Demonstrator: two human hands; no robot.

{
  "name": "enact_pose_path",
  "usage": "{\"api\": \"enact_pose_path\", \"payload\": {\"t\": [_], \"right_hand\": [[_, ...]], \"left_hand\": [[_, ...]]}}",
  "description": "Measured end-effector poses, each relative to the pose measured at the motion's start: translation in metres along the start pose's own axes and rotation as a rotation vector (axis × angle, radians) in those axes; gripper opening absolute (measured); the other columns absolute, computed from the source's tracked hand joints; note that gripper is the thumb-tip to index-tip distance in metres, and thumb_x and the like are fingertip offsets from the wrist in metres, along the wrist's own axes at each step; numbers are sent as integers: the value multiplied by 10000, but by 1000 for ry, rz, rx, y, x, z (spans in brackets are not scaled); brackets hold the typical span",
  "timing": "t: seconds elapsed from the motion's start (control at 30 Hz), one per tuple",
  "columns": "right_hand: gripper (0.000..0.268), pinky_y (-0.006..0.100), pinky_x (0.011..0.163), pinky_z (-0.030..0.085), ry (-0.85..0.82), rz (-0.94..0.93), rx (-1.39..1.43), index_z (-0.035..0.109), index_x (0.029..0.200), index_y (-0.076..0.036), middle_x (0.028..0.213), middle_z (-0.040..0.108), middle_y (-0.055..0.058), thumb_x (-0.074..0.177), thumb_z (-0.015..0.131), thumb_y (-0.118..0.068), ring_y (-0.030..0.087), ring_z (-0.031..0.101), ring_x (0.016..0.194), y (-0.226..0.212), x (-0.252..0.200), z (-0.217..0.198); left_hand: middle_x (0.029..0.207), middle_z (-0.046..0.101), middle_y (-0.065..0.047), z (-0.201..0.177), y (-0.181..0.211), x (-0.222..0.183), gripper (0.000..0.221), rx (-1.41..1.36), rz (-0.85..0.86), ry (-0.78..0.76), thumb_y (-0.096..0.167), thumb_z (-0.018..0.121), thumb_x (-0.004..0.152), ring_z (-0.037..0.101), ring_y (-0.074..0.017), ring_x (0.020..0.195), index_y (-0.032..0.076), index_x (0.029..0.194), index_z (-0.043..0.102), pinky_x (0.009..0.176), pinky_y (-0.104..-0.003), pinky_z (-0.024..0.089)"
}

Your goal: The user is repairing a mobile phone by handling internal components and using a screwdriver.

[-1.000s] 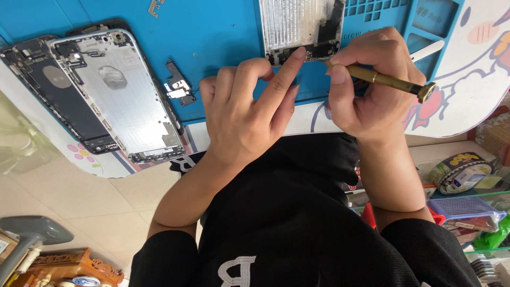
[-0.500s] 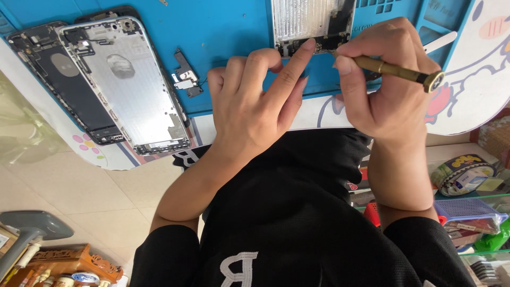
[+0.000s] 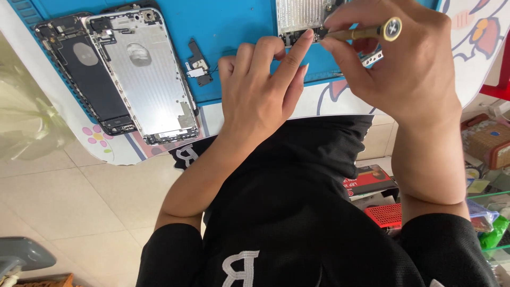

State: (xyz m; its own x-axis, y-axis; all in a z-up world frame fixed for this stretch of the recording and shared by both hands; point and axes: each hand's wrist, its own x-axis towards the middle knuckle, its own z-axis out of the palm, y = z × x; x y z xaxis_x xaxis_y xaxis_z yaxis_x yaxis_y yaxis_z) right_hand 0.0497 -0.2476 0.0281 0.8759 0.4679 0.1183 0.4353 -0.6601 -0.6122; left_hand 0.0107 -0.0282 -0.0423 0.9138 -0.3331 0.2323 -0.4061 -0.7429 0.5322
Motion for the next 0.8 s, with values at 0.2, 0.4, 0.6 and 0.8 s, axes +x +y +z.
{"api": "enact_pose_path", "payload": {"t": [0.2, 0.4, 0.6, 0.8], "right_hand": [[435, 263, 664, 536, 61, 73, -82, 448, 1184, 106, 1068, 739, 115, 1034, 842, -1, 181, 705, 769, -9, 7, 1], [313, 266, 614, 491, 7, -62, -271, 541, 1105, 5, 876, 691, 63, 1042, 838, -72, 180, 686, 737, -19, 13, -19], [244, 300, 522, 425, -137, -50, -494, 675, 902, -86, 690, 598, 13, 1013, 812, -255, 181, 591, 602, -20, 17, -36], [311, 270, 572, 456, -115, -123, -727, 702, 865, -141, 709, 603, -15, 1004, 820, -394, 150, 605, 651, -41, 31, -43]], "left_hand": [[1104, 516, 37, 1, -1, -1, 467, -8, 27, 25, 250, 668, 1103, 502, -158, 951, 251, 1529, 476, 836, -378, 319], [1127, 520, 36, 1, -1, 2, 500, -10, 28, 37, 275, 697, 1110, 508, -161, 947, 264, 1560, 479, 826, -380, 317], [1127, 524, 35, 0, 1, 2, 494, -9, 28, 33, 284, 717, 1100, 509, -163, 943, 257, 1550, 516, 819, -378, 320], [1121, 530, 36, 0, 1, 4, 467, -2, 45, 39, 287, 720, 1085, 513, -172, 971, 246, 1520, 556, 822, -377, 327]]}}
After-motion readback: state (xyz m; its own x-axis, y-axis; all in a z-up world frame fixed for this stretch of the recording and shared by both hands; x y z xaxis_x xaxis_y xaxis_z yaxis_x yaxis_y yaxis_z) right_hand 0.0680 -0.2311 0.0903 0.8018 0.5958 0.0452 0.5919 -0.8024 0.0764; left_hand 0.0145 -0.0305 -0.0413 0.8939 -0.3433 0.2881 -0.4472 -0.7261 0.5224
